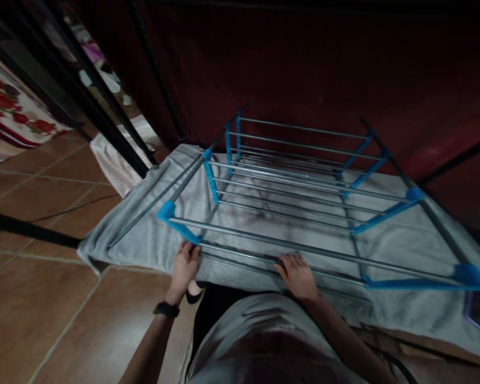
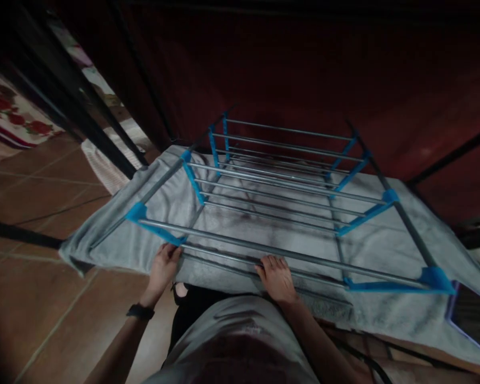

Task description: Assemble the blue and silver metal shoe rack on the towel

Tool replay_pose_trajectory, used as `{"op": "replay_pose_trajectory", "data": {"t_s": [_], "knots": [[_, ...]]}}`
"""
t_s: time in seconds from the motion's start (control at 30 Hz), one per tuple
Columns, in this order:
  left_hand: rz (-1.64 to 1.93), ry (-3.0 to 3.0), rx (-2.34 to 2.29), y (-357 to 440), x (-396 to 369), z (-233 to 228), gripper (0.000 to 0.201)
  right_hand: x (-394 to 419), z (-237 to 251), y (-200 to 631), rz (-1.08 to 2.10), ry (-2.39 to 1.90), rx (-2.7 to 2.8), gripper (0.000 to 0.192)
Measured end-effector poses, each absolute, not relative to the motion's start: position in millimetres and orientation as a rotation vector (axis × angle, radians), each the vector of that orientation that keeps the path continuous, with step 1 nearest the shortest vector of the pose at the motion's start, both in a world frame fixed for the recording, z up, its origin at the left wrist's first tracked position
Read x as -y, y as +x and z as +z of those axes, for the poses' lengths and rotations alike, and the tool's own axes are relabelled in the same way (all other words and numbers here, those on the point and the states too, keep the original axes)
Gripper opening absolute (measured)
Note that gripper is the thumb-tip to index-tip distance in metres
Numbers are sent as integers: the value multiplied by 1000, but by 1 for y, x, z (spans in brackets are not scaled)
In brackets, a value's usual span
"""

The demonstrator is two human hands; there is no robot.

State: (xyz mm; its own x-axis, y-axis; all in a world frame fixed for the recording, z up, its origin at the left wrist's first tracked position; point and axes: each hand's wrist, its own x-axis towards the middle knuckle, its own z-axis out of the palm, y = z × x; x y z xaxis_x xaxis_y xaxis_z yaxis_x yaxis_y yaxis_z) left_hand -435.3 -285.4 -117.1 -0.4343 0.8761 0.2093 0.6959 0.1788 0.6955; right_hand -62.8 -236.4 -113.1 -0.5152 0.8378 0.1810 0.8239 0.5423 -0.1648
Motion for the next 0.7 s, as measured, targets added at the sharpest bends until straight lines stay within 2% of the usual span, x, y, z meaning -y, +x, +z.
{"op": "replay_pose_trajectory", "data": {"t_s": [0.23, 0.7], "knots": [[985, 1484, -2276, -434, 284, -104, 44, 238, -113, -50, 178, -1522, 2550, 24], [841, 1506, -2539, -429, 274, -112, 42, 227, -106, -50, 344, -1556, 2655, 27]]}}
